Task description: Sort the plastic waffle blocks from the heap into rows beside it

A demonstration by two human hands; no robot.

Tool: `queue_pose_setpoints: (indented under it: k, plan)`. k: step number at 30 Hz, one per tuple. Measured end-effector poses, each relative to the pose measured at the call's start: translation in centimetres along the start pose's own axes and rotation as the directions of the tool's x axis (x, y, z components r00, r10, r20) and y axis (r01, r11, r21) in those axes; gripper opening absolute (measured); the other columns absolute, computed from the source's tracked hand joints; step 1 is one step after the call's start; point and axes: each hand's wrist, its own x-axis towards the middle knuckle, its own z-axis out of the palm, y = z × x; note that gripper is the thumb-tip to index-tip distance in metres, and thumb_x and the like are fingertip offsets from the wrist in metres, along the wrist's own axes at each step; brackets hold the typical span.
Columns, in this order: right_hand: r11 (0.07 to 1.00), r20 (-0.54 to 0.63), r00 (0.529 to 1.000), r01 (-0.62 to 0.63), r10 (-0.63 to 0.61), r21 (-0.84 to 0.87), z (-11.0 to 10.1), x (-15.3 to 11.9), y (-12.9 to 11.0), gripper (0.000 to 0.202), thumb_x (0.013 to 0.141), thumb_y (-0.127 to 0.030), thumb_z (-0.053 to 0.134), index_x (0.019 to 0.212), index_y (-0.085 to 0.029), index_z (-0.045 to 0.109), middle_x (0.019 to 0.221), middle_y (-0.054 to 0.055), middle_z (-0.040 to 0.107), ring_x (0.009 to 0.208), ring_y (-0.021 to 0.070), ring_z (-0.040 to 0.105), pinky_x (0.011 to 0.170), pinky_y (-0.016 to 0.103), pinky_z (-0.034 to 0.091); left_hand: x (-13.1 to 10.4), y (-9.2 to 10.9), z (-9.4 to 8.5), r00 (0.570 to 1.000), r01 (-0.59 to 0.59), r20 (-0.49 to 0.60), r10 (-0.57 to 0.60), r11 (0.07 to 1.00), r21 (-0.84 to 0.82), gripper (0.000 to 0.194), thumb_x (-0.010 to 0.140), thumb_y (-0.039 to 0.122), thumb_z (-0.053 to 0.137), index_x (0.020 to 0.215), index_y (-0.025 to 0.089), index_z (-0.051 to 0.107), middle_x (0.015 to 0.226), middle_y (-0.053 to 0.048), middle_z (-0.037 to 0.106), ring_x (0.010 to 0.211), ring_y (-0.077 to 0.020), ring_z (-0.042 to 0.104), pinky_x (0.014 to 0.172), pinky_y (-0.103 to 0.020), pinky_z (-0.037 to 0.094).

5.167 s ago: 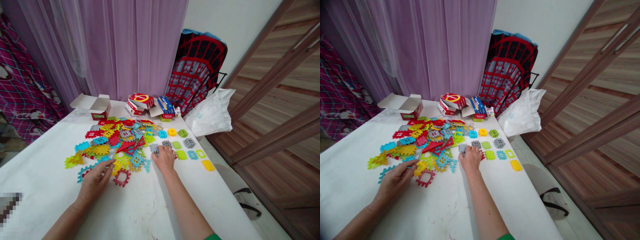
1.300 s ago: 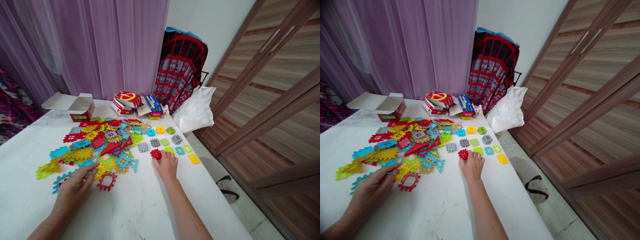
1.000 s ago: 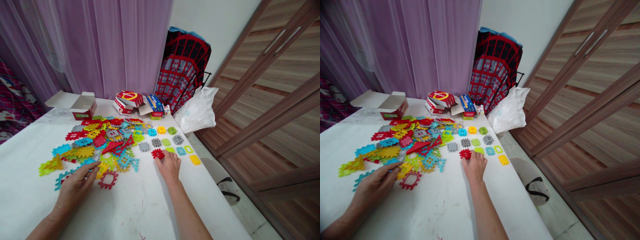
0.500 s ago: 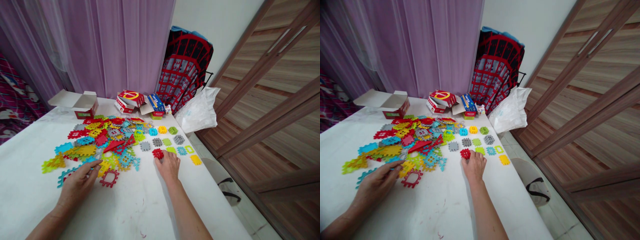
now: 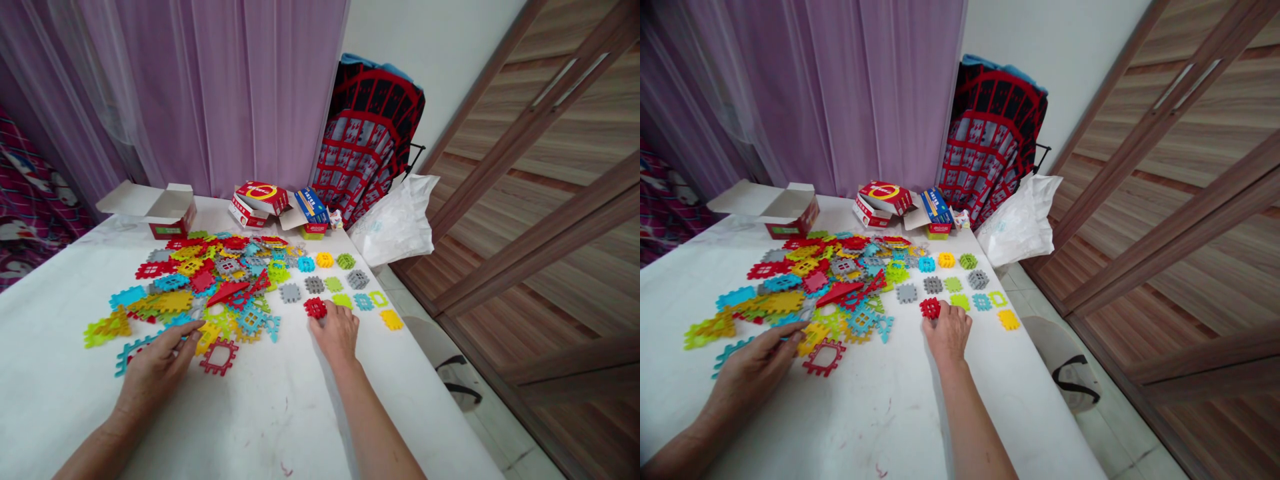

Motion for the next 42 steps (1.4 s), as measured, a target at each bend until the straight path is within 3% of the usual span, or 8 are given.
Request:
queue_pose_setpoints:
  k: [14,34,42]
  plan:
    - [1.000,-0.033,0.999,-0.017,0.017,0.004,0.51,0.43,-0.40,0.033,0.081,-0.037,0.066,0.108,-0.019,0.063,0.096,0.009,0.070,0.099,0.0262,0.056,0.082,0.036,0.030,0.06,0.00,0.03,1.000,0.005,0.006,-0.006,1.000,0.026,0.039,0.081,0.046,0.048,0.099,0.020,0.072,0.067,-0.001,0.073,0.047,-0.0139,0.059,0.048,-0.023,0.046]
    - [1.000,-0.036,0.999,0.004,-0.003,0.019,0.66,0.52,-0.59,0.034,0.081,-0.037,0.065,0.111,-0.019,0.063,0.101,0.009,0.068,0.102,0.0263,0.054,0.082,0.036,0.031,0.15,-0.21,-0.06,0.999,-0.035,0.023,0.032,0.992,0.120,0.041,0.083,0.045,0.044,0.100,0.022,0.073,0.083,-0.005,0.078,0.060,-0.0176,0.069,0.058,-0.025,0.052]
    - [1.000,-0.037,0.999,0.010,-0.009,0.016,0.62,0.46,-0.55,0.033,0.082,-0.036,0.064,0.111,-0.020,0.063,0.101,0.009,0.067,0.102,0.0260,0.053,0.082,0.035,0.031,0.07,-0.35,0.07,0.999,-0.031,0.015,0.029,0.994,0.108,0.039,0.083,0.045,0.045,0.099,0.023,0.072,0.081,-0.003,0.078,0.053,-0.0149,0.065,0.056,-0.024,0.051]
